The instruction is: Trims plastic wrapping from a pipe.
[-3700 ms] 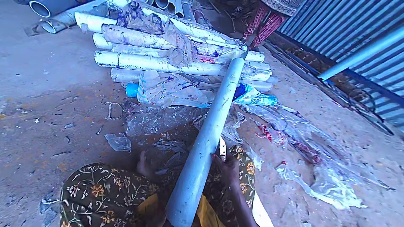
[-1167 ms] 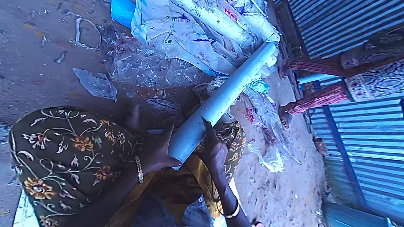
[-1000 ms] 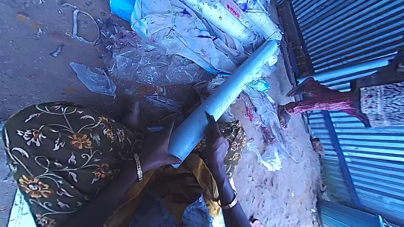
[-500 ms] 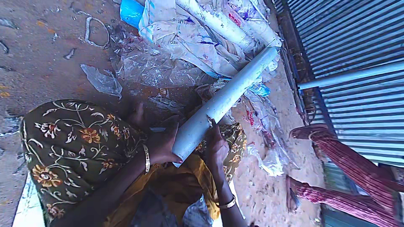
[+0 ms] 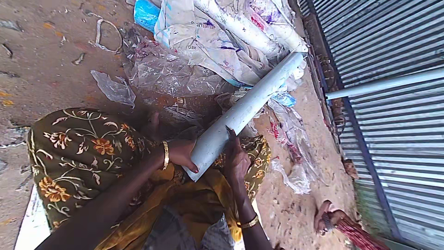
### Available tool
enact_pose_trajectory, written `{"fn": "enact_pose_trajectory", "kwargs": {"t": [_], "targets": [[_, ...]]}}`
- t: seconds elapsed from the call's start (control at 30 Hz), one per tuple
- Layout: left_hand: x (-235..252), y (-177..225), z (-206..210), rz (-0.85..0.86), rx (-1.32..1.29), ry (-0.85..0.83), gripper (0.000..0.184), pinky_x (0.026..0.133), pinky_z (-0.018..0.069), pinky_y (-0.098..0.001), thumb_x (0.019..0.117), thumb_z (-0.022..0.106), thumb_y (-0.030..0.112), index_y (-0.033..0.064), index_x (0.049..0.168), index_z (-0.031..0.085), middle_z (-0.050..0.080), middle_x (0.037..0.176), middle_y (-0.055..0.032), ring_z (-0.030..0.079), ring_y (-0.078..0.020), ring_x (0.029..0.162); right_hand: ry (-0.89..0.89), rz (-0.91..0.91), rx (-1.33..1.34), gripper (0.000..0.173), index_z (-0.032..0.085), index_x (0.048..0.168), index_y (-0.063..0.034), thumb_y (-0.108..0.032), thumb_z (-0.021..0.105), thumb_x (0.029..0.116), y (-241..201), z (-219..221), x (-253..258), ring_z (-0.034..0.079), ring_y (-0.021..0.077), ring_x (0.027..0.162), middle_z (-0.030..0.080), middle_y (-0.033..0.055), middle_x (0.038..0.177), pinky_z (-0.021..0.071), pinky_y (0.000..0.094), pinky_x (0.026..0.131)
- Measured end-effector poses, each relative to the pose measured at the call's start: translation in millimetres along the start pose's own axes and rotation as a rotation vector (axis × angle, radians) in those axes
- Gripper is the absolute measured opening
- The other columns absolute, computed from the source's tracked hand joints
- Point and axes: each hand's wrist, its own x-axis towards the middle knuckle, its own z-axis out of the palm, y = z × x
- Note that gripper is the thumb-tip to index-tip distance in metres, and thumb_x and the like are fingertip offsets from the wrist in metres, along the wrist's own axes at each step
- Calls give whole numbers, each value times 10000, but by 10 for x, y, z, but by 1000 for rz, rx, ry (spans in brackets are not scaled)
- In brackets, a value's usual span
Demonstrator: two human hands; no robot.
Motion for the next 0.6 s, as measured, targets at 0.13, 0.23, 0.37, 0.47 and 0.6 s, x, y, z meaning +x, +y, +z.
{"fn": "enact_pose_trajectory", "kwargs": {"t": [0.13, 0.23, 0.37, 0.47, 0.6], "targets": [[-43, -148, -15, 79, -68, -11, 949, 1149, 349, -543, 848, 850, 244, -49, 1556, 290, 469, 1484, -288, 468, -392, 1386, 14, -73, 1, 408, 639, 1420, -154, -154, 549, 1022, -56, 4, -124, 683, 401, 600, 697, 188, 704, 512, 538, 545], [-43, -123, -8, 86, -56, -2, 951, 1142, 355, -547, 843, 854, 256, -48, 1550, 295, 488, 1464, -284, 481, -387, 1374, 23, -69, -14, 405, 649, 1410, -168, -140, 530, 1024, 7, -16, -42, 691, 414, 625, 710, 196, 731, 514, 556, 561], [-61, -149, 17, 75, -45, 16, 995, 1167, 323, -552, 845, 850, 295, -40, 1573, 262, 453, 1506, -284, 446, -394, 1409, 30, -81, -41, 404, 636, 1423, -158, -147, 526, 1035, 6, 0, -16, 693, 419, 628, 714, 197, 735, 517, 553, 564], [-40, -158, 18, 79, -59, 9, 990, 1162, 331, -550, 837, 858, 281, -40, 1568, 273, 466, 1494, -281, 456, -388, 1400, 52, -129, -42, 407, 652, 1405, -148, -127, 542, 1014, 43, 2, -65, 685, 406, 590, 703, 191, 702, 516, 540, 535], [-38, -174, 43, 86, -71, 19, 987, 1144, 361, -541, 833, 862, 283, -27, 1567, 279, 500, 1463, -269, 493, -379, 1369, 17, -83, -41, 415, 624, 1434, -150, -132, 517, 1033, 44, -16, -22, 693, 425, 637, 709, 204, 736, 516, 558, 567]]}}
